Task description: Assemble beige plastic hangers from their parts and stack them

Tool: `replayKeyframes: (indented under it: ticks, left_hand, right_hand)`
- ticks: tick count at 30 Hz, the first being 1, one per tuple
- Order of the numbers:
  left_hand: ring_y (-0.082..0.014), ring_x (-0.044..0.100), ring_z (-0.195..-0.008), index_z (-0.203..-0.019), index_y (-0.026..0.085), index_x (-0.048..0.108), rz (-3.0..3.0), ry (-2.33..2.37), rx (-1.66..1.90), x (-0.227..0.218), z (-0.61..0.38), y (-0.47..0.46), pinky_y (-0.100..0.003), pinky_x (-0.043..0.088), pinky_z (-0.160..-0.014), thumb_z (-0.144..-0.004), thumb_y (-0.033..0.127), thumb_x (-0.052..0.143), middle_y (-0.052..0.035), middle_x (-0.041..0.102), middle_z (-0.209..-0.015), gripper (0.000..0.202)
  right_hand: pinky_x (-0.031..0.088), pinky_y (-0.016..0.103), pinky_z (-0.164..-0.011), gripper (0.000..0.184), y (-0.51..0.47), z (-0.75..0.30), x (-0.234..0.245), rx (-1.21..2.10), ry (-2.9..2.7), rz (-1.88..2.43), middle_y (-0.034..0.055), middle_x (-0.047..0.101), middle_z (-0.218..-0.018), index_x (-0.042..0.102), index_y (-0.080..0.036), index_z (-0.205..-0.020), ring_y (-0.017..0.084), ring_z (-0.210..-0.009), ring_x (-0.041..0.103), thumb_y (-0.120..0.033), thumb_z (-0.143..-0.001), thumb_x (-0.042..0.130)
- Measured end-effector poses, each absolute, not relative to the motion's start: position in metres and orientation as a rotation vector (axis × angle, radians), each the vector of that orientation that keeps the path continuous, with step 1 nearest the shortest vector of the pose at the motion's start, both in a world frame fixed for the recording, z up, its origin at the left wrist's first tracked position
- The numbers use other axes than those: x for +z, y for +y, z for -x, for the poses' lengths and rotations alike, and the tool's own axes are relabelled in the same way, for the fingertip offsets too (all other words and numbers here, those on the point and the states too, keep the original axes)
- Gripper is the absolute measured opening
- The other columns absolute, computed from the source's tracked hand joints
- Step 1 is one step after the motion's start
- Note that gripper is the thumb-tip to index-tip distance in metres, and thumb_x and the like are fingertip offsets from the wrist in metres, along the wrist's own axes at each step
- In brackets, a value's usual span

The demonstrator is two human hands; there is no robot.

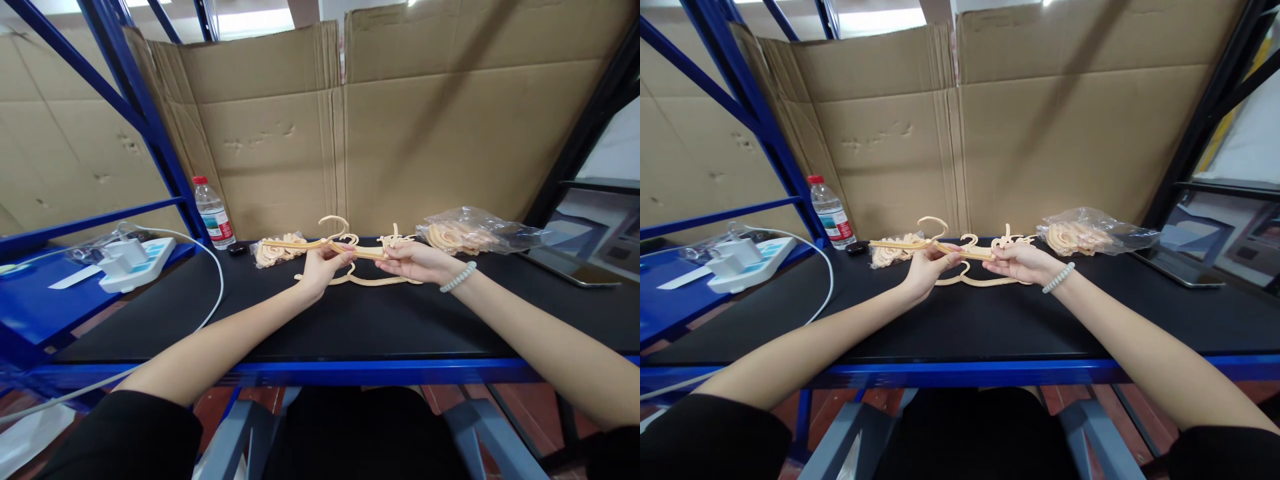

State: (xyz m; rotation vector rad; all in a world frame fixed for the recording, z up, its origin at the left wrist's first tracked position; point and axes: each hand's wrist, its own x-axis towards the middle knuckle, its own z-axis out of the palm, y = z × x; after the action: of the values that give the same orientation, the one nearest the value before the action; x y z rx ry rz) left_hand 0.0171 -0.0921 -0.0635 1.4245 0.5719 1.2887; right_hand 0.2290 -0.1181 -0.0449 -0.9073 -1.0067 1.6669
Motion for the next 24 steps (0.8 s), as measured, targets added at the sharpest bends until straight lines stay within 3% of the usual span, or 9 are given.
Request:
replayKeyframes:
  ticks: [7, 15, 19, 24]
  left_hand:
    - [-0.0205, 0.067, -0.082, -0.079, 0.013, 0.072, -1.425, 0.572, 1.299, -0.063, -0.017, -0.094, -0.037, 0.051, -0.084, -0.058, 0.028, 0.081, -0.008, 0.072, -0.088, 0.027]
    - [-0.019, 0.068, -0.079, -0.078, 0.012, 0.071, -1.343, 0.581, 1.286, -0.065, -0.018, -0.092, -0.035, 0.052, -0.083, -0.056, 0.027, 0.082, -0.0078, 0.072, -0.086, 0.029]
    - [-0.0165, 0.067, -0.076, -0.078, 0.011, 0.07, -1.322, 0.582, 1.303, -0.063, -0.017, -0.091, -0.033, 0.052, -0.082, -0.055, 0.026, 0.082, -0.0066, 0.072, -0.083, 0.03]
    - [-0.0147, 0.067, -0.071, -0.076, 0.01, 0.07, -1.304, 0.584, 1.299, -0.063, -0.017, -0.089, -0.03, 0.053, -0.078, -0.053, 0.026, 0.083, -0.0058, 0.071, -0.079, 0.031]
  right_hand:
    - [0.058, 0.022, -0.077, 0.015, -0.118, -0.225, -0.046, 1.568, -0.993, 0.936, 0.0055, 0.06, -0.084, 0.058, -0.013, -0.074, 0.012, -0.076, 0.065, -0.001, -0.082, 0.054]
    - [0.058, 0.026, -0.082, 0.025, -0.117, -0.222, -0.054, 1.449, -1.07, 0.965, 0.0016, 0.055, -0.077, 0.053, -0.016, -0.062, 0.011, -0.078, 0.063, 0.004, -0.078, 0.055]
    - [0.056, 0.028, -0.087, 0.024, -0.119, -0.22, -0.054, 1.421, -1.049, 0.941, 0.0023, 0.058, -0.08, 0.053, -0.014, -0.065, 0.013, -0.082, 0.065, 0.005, -0.078, 0.054]
    - [0.058, 0.028, -0.078, 0.017, -0.124, -0.22, -0.047, 1.588, -0.932, 0.974, 0.004, 0.063, -0.084, 0.055, -0.015, -0.074, 0.015, -0.082, 0.067, -0.003, -0.085, 0.05]
